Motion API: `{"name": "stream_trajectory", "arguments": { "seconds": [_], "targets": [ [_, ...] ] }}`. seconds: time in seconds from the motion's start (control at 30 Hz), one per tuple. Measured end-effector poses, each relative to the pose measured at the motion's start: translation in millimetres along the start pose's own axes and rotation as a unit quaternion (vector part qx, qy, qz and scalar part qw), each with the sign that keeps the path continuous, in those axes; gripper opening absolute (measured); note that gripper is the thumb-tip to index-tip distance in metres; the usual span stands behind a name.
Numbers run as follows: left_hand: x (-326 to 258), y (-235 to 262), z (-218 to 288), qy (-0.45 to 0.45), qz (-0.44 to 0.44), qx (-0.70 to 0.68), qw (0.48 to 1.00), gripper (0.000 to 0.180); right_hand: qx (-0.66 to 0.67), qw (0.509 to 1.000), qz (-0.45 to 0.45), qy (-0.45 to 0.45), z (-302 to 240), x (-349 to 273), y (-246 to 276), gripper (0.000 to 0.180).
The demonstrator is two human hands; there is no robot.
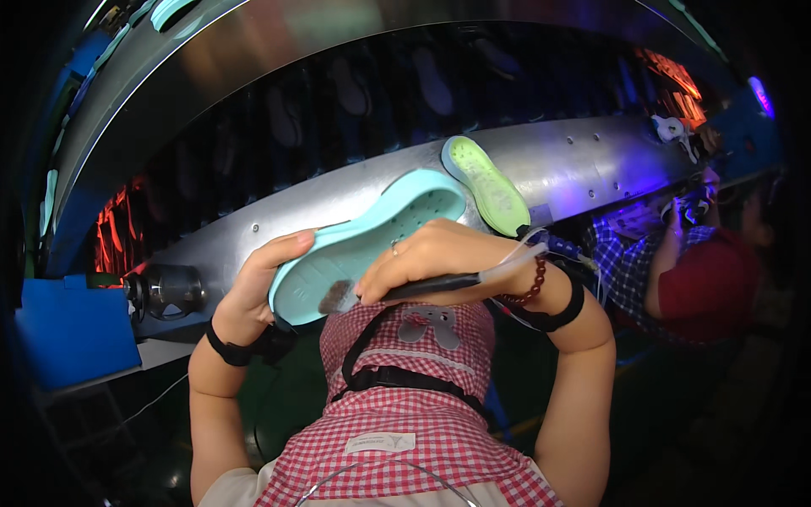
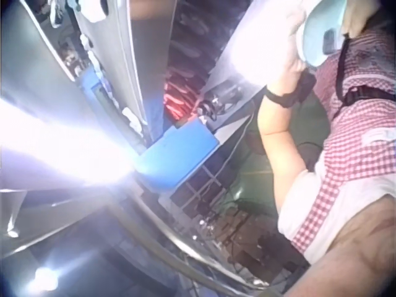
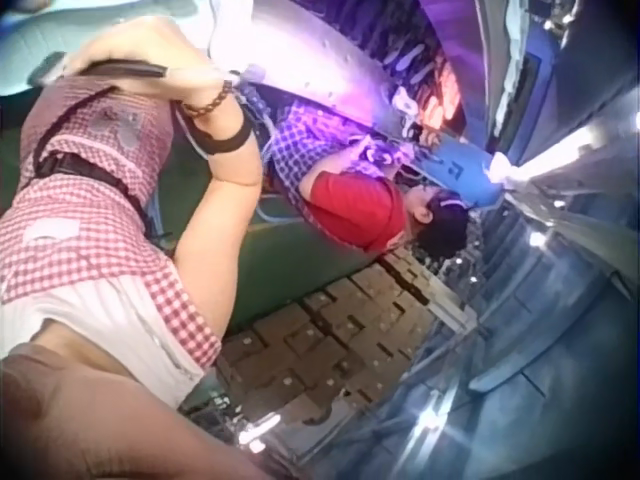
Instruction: Apply adhesive or primer to the interior of shoe soles using a brush and place them on a conveyor belt.
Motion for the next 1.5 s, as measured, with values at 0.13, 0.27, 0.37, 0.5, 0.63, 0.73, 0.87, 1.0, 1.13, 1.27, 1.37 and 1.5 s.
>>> {"name": "stream_trajectory", "arguments": {
  "seconds": [0.13,0.27,0.37,0.5,0.63,0.73,0.87,1.0,1.13,1.27,1.37,1.5],
  "targets": [
    [-6,12,-6,0.037,0.007,0.072,0.997,0.044,-0.120,0.982,-0.118,-0.080,-3,-1,-15,0.021],
    [-9,15,-6,0.027,0.024,0.073,0.997,0.044,-0.097,0.994,-0.035,-0.041,1,-9,6,0.019],
    [-9,25,-5,0.014,0.024,0.081,0.996,0.045,-0.173,0.970,-0.097,-0.140,13,-16,-1,0.023],
    [-5,15,-7,-0.052,0.001,-0.010,0.999,0.051,0.078,0.989,0.091,-0.083,17,-22,23,0.024],
    [15,10,-24,-0.064,-0.040,-0.114,0.991,0.053,0.241,0.924,0.238,-0.179,70,-33,13,0.020],
    [10,13,-23,-0.077,-0.060,-0.159,0.982,0.053,0.178,0.892,0.390,-0.143,81,-59,43,0.017],
    [12,44,-45,-0.079,0.002,-0.196,0.977,0.049,-0.188,0.815,0.530,-0.138,67,-60,41,0.017],
    [13,67,-39,-0.137,0.046,-0.164,0.976,0.050,-0.059,0.911,0.387,-0.130,57,-29,-7,0.019],
    [-47,40,5,-0.239,-0.012,-0.028,0.971,0.056,0.383,0.854,0.348,0.064,45,-46,-12,0.020],
    [-134,43,90,-0.405,0.039,-0.031,0.913,0.061,0.360,0.831,0.404,0.126,66,-82,10,0.027],
    [-196,52,207,-0.547,-0.046,0.046,0.834,0.061,0.450,0.771,0.447,0.057,100,-88,5,0.023],
    [-278,132,329,-0.713,-0.070,-0.221,0.662,0.066,0.468,0.750,0.466,0.045,107,-93,2,0.023]
  ]
}}
Point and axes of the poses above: each hand's wrist, its own x-axis towards the middle knuckle, its own y-axis out of the back of the hand, z = x × y, the point moved 10 cm from there along x, towards the middle knuckle, and after that the axes turned 7 degrees about -z, right-handed, at the moved point
